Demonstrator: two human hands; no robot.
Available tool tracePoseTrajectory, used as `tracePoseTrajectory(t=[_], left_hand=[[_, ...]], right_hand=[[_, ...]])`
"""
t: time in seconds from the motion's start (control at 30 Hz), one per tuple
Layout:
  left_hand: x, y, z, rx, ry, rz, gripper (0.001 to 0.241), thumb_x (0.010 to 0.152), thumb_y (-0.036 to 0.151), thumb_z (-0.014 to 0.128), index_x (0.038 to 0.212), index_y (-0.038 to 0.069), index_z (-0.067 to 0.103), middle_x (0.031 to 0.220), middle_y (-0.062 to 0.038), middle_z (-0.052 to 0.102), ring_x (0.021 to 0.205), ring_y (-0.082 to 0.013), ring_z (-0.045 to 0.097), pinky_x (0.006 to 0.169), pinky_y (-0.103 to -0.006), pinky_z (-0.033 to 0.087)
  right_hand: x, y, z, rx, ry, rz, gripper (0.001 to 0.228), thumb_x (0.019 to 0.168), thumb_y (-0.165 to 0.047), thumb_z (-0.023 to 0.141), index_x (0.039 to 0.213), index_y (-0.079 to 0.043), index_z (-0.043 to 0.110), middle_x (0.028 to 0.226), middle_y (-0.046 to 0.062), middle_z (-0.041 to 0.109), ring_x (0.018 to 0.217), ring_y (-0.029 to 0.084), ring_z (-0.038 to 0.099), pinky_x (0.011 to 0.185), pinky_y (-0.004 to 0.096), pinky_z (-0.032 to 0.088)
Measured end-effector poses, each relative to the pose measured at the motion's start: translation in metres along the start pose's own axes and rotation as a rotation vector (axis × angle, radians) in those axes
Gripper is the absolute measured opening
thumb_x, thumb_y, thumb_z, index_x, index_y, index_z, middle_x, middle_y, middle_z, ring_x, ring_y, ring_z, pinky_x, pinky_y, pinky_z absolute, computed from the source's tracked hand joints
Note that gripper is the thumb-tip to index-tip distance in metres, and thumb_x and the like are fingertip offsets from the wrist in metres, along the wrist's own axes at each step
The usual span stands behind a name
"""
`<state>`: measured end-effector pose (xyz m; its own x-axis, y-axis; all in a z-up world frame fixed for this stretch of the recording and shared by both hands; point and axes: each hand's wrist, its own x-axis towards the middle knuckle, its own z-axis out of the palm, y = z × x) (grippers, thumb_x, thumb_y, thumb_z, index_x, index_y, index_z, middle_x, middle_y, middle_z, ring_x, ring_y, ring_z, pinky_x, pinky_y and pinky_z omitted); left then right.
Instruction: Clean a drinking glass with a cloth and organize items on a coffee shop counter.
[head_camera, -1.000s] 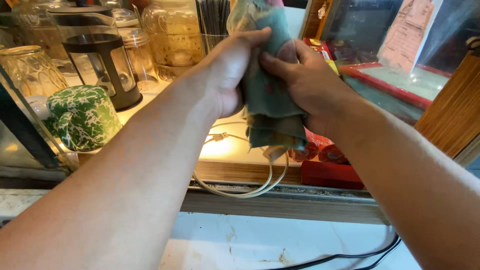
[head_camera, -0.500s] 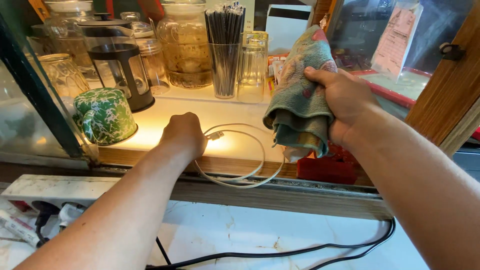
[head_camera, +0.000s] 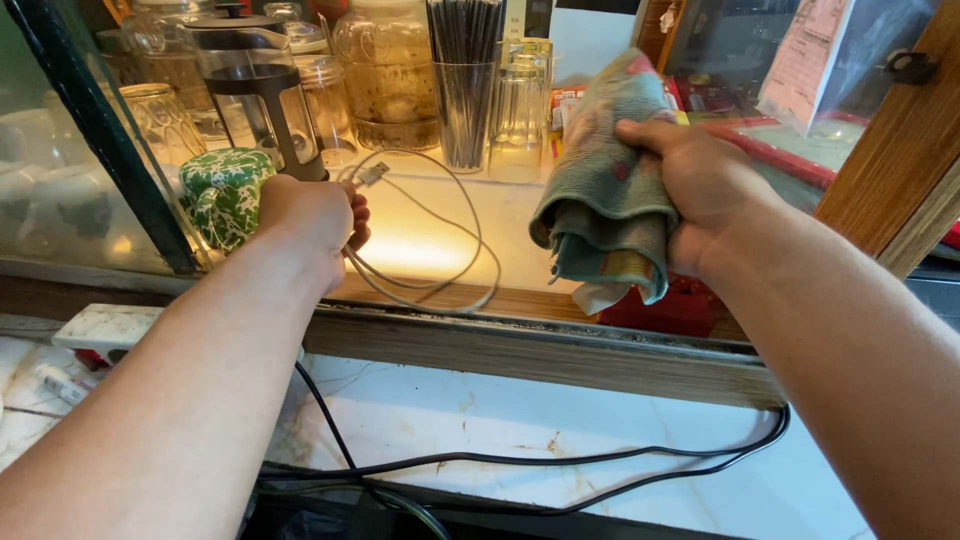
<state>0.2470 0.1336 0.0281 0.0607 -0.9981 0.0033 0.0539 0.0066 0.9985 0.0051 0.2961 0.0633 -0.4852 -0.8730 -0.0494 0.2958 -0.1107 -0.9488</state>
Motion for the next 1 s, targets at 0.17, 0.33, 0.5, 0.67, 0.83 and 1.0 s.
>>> tracePoseTrajectory(t=[0.17, 0.33, 0.5, 0.67, 0.83, 1.0], left_hand=[[-0.018, 0.019, -0.002, -0.07, -0.072, 0.101, 0.009, 0.097, 0.005, 0.061, 0.093, -0.003, 0.062, 0.077, -0.008, 0.064, 0.057, -0.0127, 0.056, 0.045, -0.0284, 0.044], [-0.024, 0.045, -0.018, -0.175, -0.125, 0.252, 0.009, 0.095, 0.006, 0.063, 0.091, -0.001, 0.06, 0.074, -0.007, 0.062, 0.056, -0.0122, 0.052, 0.045, -0.0289, 0.04], [-0.022, 0.081, -0.023, -0.498, -0.529, 0.173, 0.011, 0.1, 0.005, 0.05, 0.1, -0.004, 0.056, 0.082, -0.01, 0.055, 0.062, -0.0141, 0.048, 0.052, -0.0292, 0.043], [-0.045, 0.097, -0.034, -0.551, -0.469, 0.183, 0.011, 0.099, 0.002, 0.056, 0.106, -0.005, 0.061, 0.092, -0.013, 0.061, 0.069, -0.0153, 0.055, 0.062, -0.028, 0.055], [-0.098, 0.108, -0.057, -0.344, -0.318, 0.17, 0.014, 0.097, 0.01, 0.056, 0.105, -0.001, 0.06, 0.093, -0.01, 0.063, 0.076, -0.0169, 0.069, 0.07, -0.0304, 0.067], [-0.186, 0.116, -0.102, 0.416, 0.04, 0.245, 0.027, 0.104, 0.033, 0.061, 0.098, 0.007, 0.063, 0.085, -0.003, 0.061, 0.076, -0.0155, 0.061, 0.058, -0.0326, 0.047]], right_hand=[[0.05, -0.002, 0.021, -0.265, -0.088, -0.078, 0.046, 0.092, -0.03, 0.064, 0.133, -0.011, 0.058, 0.112, 0.011, 0.073, 0.098, 0.024, 0.073, 0.087, 0.047, 0.063], [0.032, -0.001, 0.058, -1.456, 0.126, -0.665, 0.056, 0.085, -0.037, 0.081, 0.132, -0.012, 0.064, 0.118, 0.02, 0.068, 0.101, 0.03, 0.066, 0.09, 0.047, 0.054], [-0.048, 0.002, 0.109, -0.818, -0.426, -0.774, 0.041, 0.105, -0.045, 0.058, 0.123, -0.01, 0.068, 0.105, 0.01, 0.074, 0.092, 0.015, 0.072, 0.082, 0.031, 0.06], [-0.058, 0.024, 0.118, -0.622, -0.602, -0.661, 0.028, 0.104, -0.034, 0.055, 0.114, -0.009, 0.062, 0.079, 0.003, 0.064, 0.069, 0.01, 0.06, 0.058, 0.028, 0.051], [-0.074, 0.015, 0.112, -0.263, -0.679, -0.503, 0.044, 0.114, -0.036, 0.049, 0.088, -0.001, 0.048, 0.063, -0.005, 0.037, 0.054, 0.008, 0.03, 0.048, 0.029, 0.026], [-0.122, 0.007, 0.119, -0.004, -0.903, -0.29, 0.026, 0.107, -0.027, 0.048, 0.099, -0.006, 0.061, 0.06, -0.004, 0.035, 0.054, 0.01, 0.027, 0.051, 0.029, 0.025]])
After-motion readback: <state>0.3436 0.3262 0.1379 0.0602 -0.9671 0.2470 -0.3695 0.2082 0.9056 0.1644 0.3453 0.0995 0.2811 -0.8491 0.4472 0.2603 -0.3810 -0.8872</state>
